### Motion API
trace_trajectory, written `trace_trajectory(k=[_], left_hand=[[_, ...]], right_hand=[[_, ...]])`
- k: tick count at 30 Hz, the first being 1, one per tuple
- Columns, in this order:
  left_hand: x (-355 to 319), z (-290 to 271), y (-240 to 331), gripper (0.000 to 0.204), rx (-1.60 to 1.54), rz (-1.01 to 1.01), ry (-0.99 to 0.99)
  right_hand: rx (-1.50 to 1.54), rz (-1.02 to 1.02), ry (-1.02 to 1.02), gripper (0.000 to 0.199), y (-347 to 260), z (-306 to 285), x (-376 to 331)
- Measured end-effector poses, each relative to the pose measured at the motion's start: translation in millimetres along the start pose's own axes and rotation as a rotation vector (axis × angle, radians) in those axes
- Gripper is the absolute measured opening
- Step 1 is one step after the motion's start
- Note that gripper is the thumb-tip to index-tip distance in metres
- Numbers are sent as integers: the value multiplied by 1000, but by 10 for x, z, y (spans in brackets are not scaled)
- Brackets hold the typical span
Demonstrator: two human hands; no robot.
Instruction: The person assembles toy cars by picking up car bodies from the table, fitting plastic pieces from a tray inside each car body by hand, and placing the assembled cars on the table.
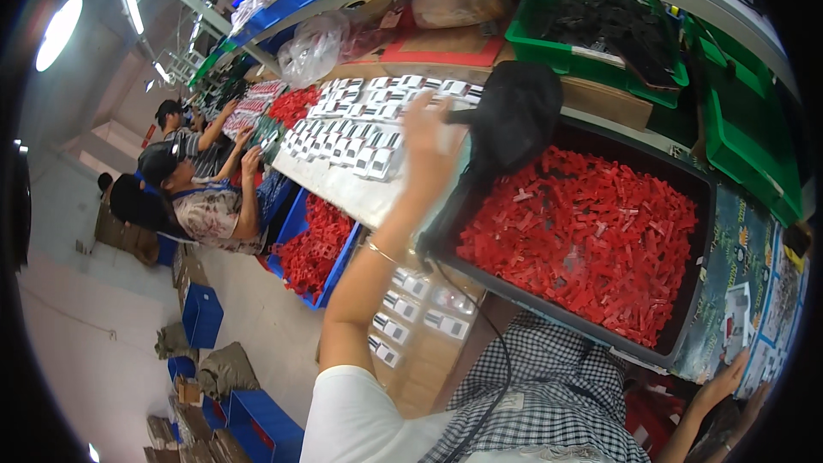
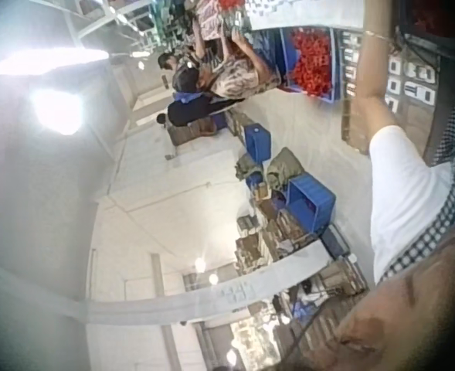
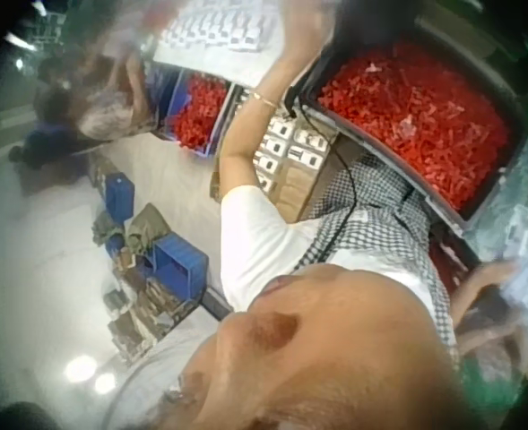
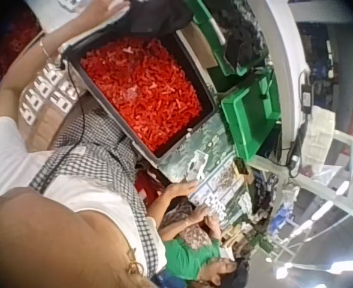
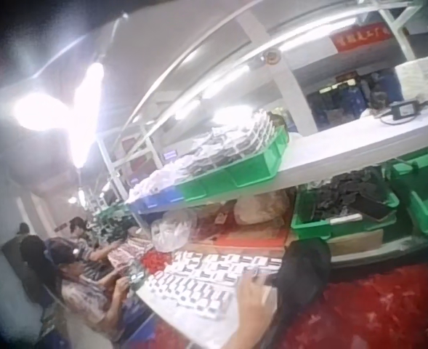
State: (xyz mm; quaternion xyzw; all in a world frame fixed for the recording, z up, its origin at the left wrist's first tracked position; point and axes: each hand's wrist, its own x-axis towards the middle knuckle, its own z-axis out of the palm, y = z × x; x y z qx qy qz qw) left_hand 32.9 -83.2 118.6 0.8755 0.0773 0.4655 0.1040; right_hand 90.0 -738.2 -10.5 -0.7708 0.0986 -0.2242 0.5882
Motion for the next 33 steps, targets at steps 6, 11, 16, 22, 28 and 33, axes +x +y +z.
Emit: trace_trajectory(k=[6,11,16,22,28,33], left_hand=[[-34,158,2036,61,-812,484,-280],[-245,927,2378,40,-764,248,-1012],[-394,1570,1878,18,-892,-50,-592],[-305,1734,1844,21,-886,-328,-363],[-377,1764,1827,20,-798,-336,-336],[-367,1783,1883,20,-845,-326,-364]], right_hand=[[-112,-252,-587,29,-1127,1065,-119],[-39,-387,-904,20,-1477,1780,-337],[-345,-562,-899,42,-1454,2029,-239],[-816,-935,-1079,33,-1238,2152,-146],[-668,-978,-871,14,-1546,2179,-447],[-721,-955,-1142,15,-1382,2157,-231]])
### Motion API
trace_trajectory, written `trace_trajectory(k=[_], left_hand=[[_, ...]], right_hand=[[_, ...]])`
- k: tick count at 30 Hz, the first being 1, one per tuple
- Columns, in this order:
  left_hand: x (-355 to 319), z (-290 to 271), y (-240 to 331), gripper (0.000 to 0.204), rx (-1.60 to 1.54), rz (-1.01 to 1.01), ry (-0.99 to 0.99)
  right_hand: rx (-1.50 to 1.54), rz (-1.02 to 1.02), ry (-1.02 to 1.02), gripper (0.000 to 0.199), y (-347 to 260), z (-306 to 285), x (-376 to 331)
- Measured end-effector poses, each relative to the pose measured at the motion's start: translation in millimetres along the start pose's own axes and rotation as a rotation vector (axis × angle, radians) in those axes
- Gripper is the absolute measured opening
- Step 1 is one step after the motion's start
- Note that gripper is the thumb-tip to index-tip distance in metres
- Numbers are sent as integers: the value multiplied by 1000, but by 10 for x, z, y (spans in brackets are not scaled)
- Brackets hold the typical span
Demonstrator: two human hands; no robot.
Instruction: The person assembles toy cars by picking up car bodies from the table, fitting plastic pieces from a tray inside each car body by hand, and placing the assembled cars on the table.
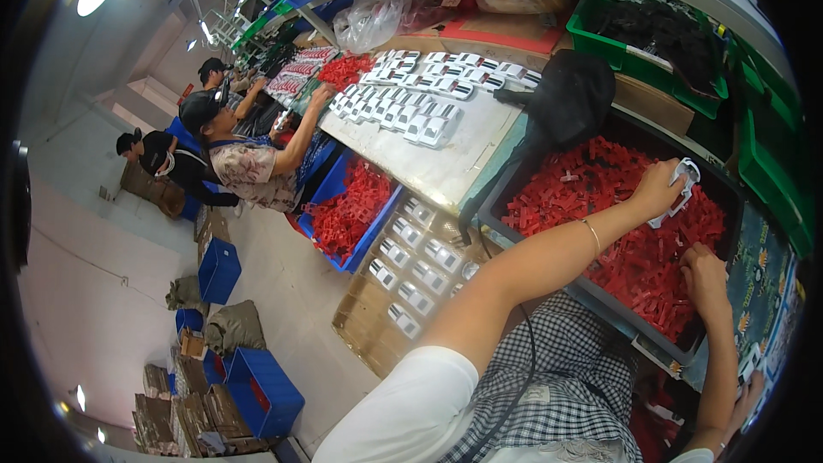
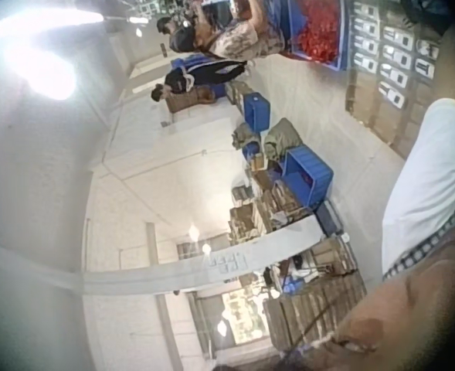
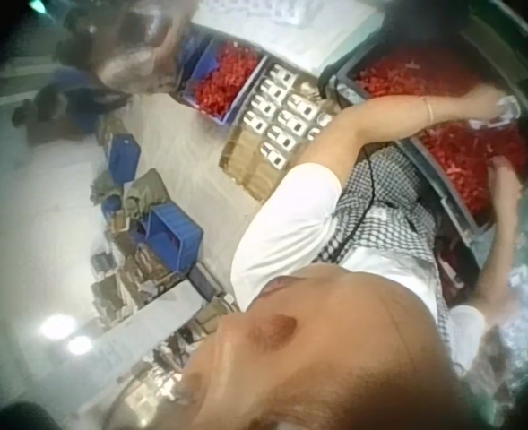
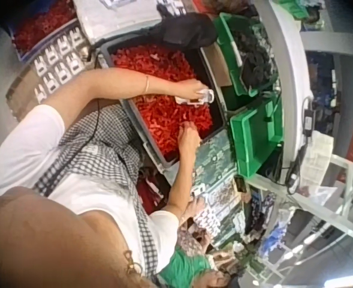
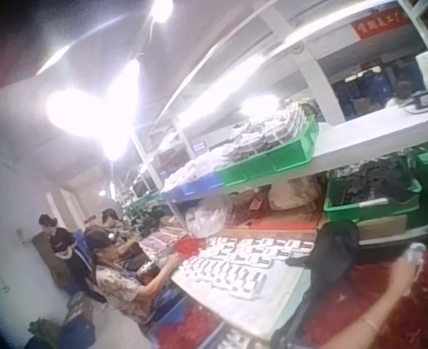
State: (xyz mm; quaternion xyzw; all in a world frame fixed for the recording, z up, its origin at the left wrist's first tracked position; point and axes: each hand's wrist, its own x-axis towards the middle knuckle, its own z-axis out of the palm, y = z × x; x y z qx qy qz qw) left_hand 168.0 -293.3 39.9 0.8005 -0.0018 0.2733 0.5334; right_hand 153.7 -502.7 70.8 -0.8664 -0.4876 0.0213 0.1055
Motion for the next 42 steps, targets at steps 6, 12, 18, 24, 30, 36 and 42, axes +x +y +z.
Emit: trace_trajectory(k=[6,12,18,24,30,36,42], left_hand=[[23,78,3,23,-113,-41,-25],[68,149,-133,32,-741,-381,-119],[115,63,-272,32,-729,-448,102],[103,103,-218,26,-823,-503,168],[126,56,-208,24,-897,-470,136],[174,33,-223,25,-848,-489,187],[182,70,-219,27,-807,-486,177]], right_hand=[[324,148,319,10,-160,-238,167],[4,16,328,11,-371,-467,847],[-270,-58,281,9,-356,-165,1184],[-8,22,485,18,-332,-113,1177],[-110,-82,521,24,-187,-9,1218],[-163,-36,472,36,-271,-11,1225],[-142,-92,518,26,-155,17,1260]])
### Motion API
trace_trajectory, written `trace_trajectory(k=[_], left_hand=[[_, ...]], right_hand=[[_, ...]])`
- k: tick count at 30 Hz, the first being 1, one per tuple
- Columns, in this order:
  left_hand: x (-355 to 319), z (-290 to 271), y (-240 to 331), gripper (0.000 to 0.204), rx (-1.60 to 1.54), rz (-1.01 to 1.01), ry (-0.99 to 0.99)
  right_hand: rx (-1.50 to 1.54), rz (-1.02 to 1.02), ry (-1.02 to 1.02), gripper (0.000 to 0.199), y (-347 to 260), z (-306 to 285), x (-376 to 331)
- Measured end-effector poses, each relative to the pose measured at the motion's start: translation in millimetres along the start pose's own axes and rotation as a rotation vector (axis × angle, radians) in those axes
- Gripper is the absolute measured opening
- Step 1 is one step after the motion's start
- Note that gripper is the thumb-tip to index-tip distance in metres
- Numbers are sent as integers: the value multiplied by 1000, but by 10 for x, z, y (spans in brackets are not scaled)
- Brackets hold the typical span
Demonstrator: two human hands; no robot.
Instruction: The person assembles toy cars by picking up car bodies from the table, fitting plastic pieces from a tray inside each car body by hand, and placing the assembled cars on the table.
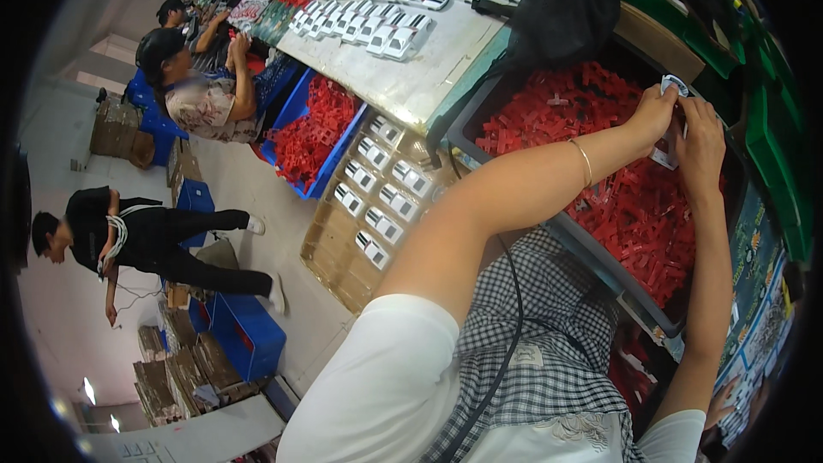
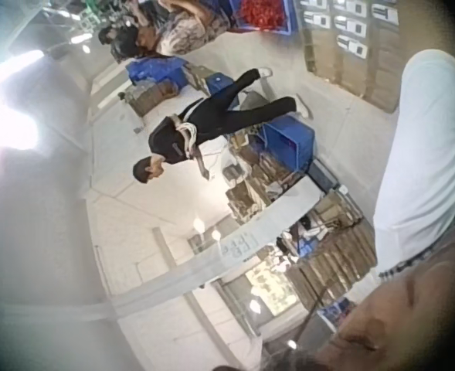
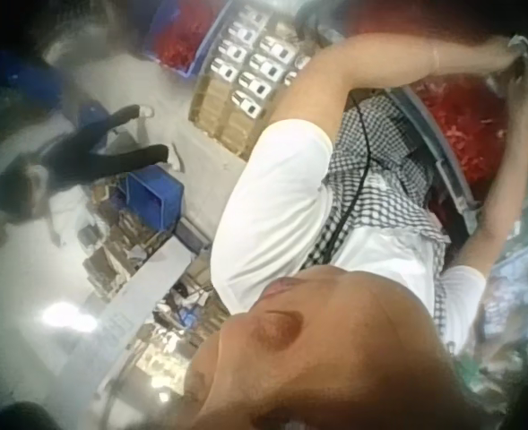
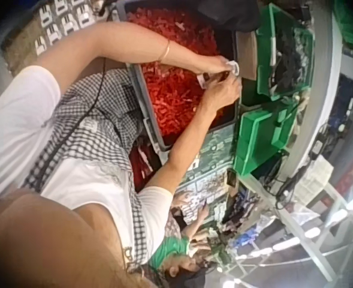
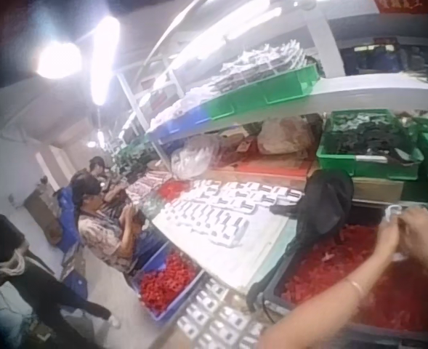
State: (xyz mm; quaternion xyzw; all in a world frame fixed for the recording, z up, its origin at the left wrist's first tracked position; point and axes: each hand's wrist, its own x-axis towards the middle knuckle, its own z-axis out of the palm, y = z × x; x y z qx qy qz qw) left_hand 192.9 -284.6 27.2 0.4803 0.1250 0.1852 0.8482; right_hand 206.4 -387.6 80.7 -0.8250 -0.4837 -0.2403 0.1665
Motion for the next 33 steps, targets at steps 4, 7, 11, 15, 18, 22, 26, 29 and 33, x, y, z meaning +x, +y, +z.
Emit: trace_trajectory(k=[4,7,11,15,18,22,26,29,33], left_hand=[[36,15,-30,29,24,-11,45],[43,-10,-37,29,20,-2,35],[7,-33,-49,30,-30,-36,-12],[22,8,-21,34,-30,-64,-11],[108,-89,39,34,-1,3,33],[-11,91,111,32,-41,-75,-42],[-117,-67,257,39,-206,-197,-54],[-121,-171,272,44,-152,-191,-112],[-170,-122,345,48,-145,-205,-91]], right_hand=[[133,49,-32,22,-24,-29,-12],[153,21,38,23,-71,-50,-11],[43,-60,-5,28,1,17,-49],[161,224,-144,29,-91,4,-72],[199,139,-86,28,-182,-50,-2],[120,36,-27,23,10,-121,-51],[318,94,160,18,70,-46,-2],[323,107,146,14,18,-102,24],[266,36,16,11,-9,-214,-32]])
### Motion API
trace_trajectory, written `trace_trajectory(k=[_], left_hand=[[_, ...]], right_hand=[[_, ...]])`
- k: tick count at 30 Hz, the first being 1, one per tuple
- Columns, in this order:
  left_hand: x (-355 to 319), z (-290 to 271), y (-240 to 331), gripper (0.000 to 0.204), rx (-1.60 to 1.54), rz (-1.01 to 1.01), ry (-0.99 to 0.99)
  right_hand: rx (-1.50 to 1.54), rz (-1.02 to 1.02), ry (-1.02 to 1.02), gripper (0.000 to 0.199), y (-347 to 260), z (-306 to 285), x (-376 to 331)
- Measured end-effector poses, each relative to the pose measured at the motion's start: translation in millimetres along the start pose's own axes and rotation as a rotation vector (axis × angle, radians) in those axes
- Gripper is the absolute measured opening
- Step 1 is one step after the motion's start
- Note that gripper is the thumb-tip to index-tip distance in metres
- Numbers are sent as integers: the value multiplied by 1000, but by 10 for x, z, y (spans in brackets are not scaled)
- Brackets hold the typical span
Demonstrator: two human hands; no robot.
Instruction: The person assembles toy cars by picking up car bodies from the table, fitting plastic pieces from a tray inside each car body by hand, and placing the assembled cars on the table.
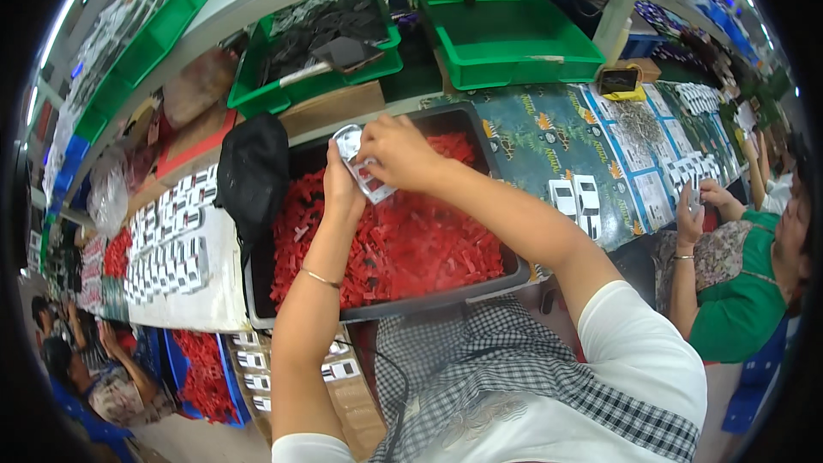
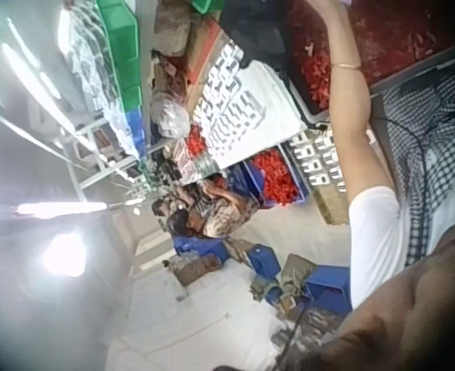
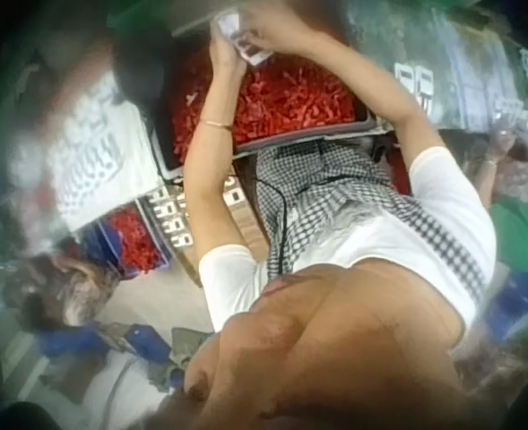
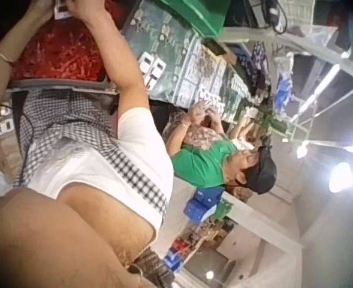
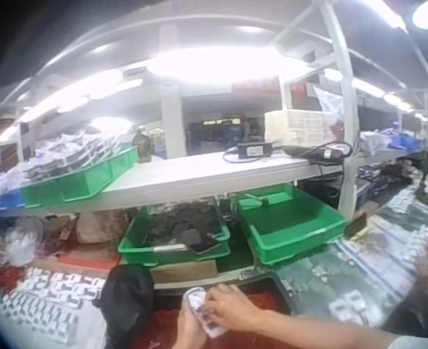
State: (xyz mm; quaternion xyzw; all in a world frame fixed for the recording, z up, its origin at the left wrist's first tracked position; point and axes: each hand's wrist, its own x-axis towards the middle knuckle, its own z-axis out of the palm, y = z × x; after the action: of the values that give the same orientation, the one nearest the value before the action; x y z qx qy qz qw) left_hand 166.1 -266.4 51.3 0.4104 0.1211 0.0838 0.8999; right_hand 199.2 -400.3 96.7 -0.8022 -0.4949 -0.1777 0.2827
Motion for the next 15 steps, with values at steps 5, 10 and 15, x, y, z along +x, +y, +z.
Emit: trace_trajectory(k=[5,10,15], left_hand=[[-49,114,31,48,52,-44,47],[-17,30,18,47,86,-48,93],[0,-11,-21,49,168,-17,94]], right_hand=[[-294,-38,-64,13,-7,66,-43],[-358,-143,-57,9,-45,222,-36],[-131,-7,-174,17,-40,161,4]])
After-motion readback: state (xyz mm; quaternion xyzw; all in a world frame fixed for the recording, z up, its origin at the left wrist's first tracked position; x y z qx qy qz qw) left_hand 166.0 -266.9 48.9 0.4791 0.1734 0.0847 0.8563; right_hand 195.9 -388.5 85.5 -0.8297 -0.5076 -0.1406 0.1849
